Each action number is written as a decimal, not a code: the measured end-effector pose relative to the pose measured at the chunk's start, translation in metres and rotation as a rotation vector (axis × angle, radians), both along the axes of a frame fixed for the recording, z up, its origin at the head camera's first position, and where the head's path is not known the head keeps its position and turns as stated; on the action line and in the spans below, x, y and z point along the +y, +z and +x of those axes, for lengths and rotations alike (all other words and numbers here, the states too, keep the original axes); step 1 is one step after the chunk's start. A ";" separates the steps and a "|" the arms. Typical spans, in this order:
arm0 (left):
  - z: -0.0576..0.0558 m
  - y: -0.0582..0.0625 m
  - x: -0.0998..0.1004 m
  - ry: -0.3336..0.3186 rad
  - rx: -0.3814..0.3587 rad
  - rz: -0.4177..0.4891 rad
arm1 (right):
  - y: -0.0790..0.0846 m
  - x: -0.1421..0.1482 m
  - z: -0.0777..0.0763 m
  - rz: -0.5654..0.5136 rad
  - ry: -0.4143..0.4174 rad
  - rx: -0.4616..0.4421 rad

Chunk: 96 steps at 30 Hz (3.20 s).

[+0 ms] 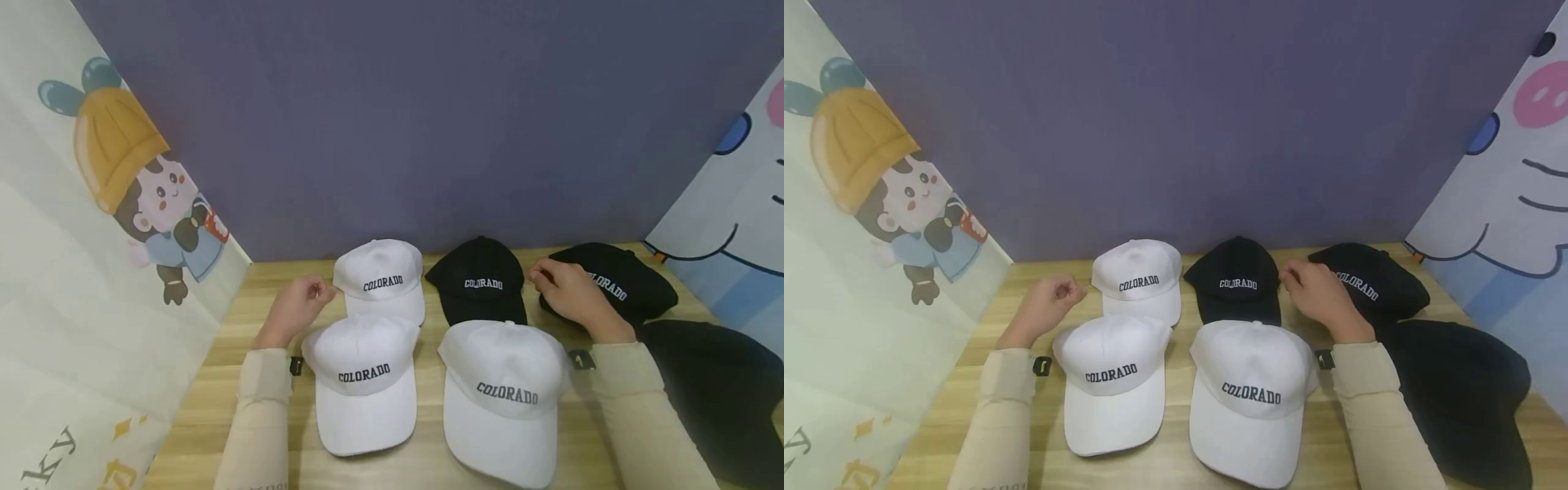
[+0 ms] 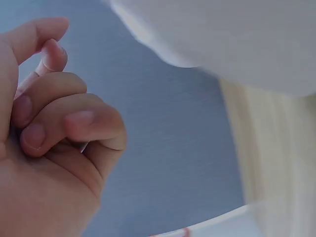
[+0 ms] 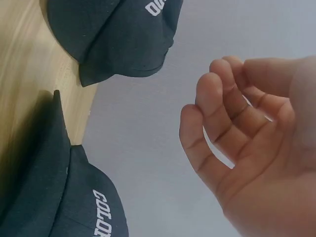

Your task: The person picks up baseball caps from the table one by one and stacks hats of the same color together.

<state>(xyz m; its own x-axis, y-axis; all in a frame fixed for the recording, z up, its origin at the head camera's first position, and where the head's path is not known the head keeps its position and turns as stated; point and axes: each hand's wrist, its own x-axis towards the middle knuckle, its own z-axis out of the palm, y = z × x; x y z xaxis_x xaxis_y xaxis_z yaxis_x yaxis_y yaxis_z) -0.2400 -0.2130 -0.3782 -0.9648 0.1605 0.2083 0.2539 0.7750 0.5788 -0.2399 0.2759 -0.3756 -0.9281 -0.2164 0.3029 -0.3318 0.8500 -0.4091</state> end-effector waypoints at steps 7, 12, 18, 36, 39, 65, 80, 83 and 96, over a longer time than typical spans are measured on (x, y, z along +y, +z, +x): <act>0.010 0.020 0.005 -0.002 0.047 -0.030 | 0.007 0.003 0.001 -0.003 0.005 -0.047; 0.013 0.023 0.007 -0.035 0.053 -0.043 | 0.011 0.006 0.003 0.005 0.005 -0.034; 0.019 0.014 0.000 -0.098 -0.015 -0.027 | 0.012 0.005 0.007 0.015 -0.005 -0.047; 0.042 -0.005 -0.031 -0.193 -0.253 -0.067 | 0.014 0.000 0.011 0.039 0.067 -0.138; 0.042 -0.005 -0.033 -0.213 -0.276 -0.064 | 0.014 0.000 0.013 0.056 0.089 -0.181; 0.039 -0.014 -0.024 -0.195 -0.197 -0.047 | 0.018 -0.006 0.025 -0.037 0.338 -0.619; 0.033 -0.025 -0.007 -0.125 -0.082 -0.028 | 0.019 -0.013 0.027 -0.079 0.450 -0.640; 0.034 -0.026 -0.005 -0.125 -0.068 -0.026 | 0.020 -0.013 0.028 -0.089 0.449 -0.640; 0.033 -0.028 -0.001 -0.119 -0.062 -0.026 | 0.022 -0.012 0.031 -0.125 0.507 -0.577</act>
